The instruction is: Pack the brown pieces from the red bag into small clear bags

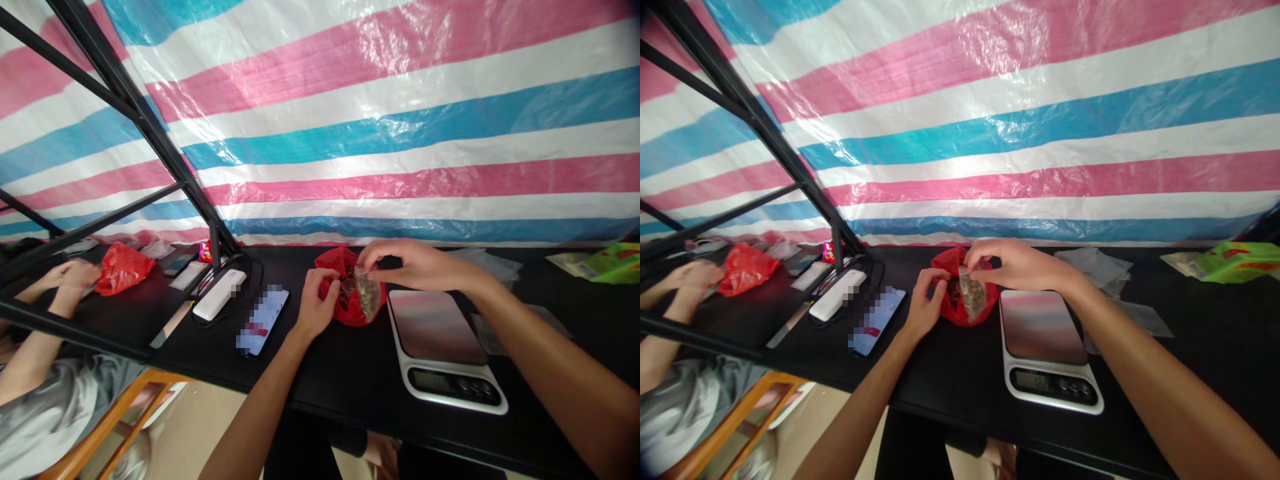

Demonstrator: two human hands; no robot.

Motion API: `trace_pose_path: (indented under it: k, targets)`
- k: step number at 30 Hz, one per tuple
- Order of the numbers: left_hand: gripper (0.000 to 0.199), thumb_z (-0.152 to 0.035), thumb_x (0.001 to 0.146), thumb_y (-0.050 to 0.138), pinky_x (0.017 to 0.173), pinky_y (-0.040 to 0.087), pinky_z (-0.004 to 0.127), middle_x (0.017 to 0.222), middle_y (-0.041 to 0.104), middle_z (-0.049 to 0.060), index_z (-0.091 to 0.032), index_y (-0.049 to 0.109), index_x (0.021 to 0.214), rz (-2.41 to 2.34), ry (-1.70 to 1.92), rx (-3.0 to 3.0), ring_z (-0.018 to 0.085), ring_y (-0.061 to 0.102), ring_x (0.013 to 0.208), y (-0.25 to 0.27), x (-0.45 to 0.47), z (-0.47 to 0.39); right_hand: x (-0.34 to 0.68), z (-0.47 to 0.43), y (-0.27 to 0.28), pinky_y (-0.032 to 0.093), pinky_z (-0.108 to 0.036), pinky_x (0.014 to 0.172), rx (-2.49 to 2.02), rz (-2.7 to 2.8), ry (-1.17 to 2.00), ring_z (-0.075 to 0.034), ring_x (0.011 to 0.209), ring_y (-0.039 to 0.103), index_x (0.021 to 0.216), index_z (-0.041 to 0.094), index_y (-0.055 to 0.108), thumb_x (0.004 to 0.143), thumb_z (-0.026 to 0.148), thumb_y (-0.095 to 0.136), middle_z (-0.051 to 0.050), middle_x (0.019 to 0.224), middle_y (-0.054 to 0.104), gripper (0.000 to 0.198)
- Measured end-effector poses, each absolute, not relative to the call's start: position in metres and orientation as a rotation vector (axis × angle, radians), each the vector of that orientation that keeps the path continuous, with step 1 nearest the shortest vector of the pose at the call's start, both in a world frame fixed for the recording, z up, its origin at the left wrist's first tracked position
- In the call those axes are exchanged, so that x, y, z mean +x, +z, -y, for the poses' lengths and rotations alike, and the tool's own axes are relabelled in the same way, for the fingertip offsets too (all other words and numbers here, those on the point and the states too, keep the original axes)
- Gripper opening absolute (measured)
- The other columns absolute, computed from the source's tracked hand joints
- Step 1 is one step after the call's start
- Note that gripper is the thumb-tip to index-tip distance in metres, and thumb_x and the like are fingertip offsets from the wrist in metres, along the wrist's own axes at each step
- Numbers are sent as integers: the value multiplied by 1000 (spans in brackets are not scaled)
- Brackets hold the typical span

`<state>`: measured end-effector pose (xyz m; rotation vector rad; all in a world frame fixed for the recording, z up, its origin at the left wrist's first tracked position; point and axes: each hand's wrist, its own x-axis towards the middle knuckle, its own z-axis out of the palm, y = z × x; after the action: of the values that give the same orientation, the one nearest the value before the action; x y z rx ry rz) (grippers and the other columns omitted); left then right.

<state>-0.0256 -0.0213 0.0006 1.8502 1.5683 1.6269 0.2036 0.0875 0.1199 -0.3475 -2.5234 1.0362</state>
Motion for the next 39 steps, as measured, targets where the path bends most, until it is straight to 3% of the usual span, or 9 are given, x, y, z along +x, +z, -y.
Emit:
trace_pose_path:
  k: [3,6,10,16,18,22,28,32,39]
  targets:
    - [48,-62,101,56,99,50,41,113,72,11,-20,72,117,-1395,1563,1682,26,65,108,0,-25,21,174,-82,97,51,-39,102,-234,2305,946,-25,112,71,99,24,74,99,40,68,-7,117,77,18]
    - [55,-66,99,56,95,53,39,113,75,11,-19,70,123,-1214,1454,1413,26,70,105,-1,-24,17,157,-81,75,50,-39,106,-253,2294,808,-25,118,69,102,26,75,100,37,67,-6,121,77,14]
    - [43,-57,96,66,90,53,35,106,75,6,-19,70,116,-1360,1569,1306,22,70,94,-3,-29,11,156,-83,61,48,-42,110,-431,2335,632,-27,127,65,128,28,68,101,36,65,-8,136,71,29]
    - [29,-34,96,70,102,47,44,117,71,9,-22,63,122,-1947,1398,1810,28,66,111,-7,-48,11,159,-84,43,48,-46,103,-698,2739,363,-32,115,71,136,23,65,92,29,72,-12,123,78,45]
    - [31,-30,97,71,103,45,46,121,69,10,-22,59,125,-1973,1253,1962,29,65,116,-10,-51,11,158,-83,39,47,-45,101,-722,2811,317,-32,112,71,130,23,69,89,26,73,-11,117,79,41]
    - [39,-29,94,75,101,44,46,121,67,11,-21,53,126,-1983,1105,2083,30,64,118,-12,-51,14,161,-86,42,43,-43,101,-684,2823,287,-28,109,71,113,25,75,86,18,69,-7,111,79,29]
    - [18,-18,93,65,96,42,43,110,69,6,-23,58,109,-1906,1005,2120,27,66,107,-5,-46,18,175,-92,55,48,-40,91,-682,2852,316,-28,102,72,127,21,73,79,9,62,-11,122,76,50]
    - [32,-8,84,63,94,41,44,109,74,6,-23,61,112,-1844,973,2134,28,68,102,-2,-44,18,179,-90,61,50,-41,87,-690,2841,389,-30,102,74,140,22,67,82,10,59,-12,125,77,59]
    - [26,-12,85,67,89,40,42,108,77,5,-24,66,109,-1863,897,2160,27,69,98,-5,-42,16,180,-86,70,49,-38,77,-696,2875,471,-29,91,77,125,26,74,84,12,61,-8,108,83,45]
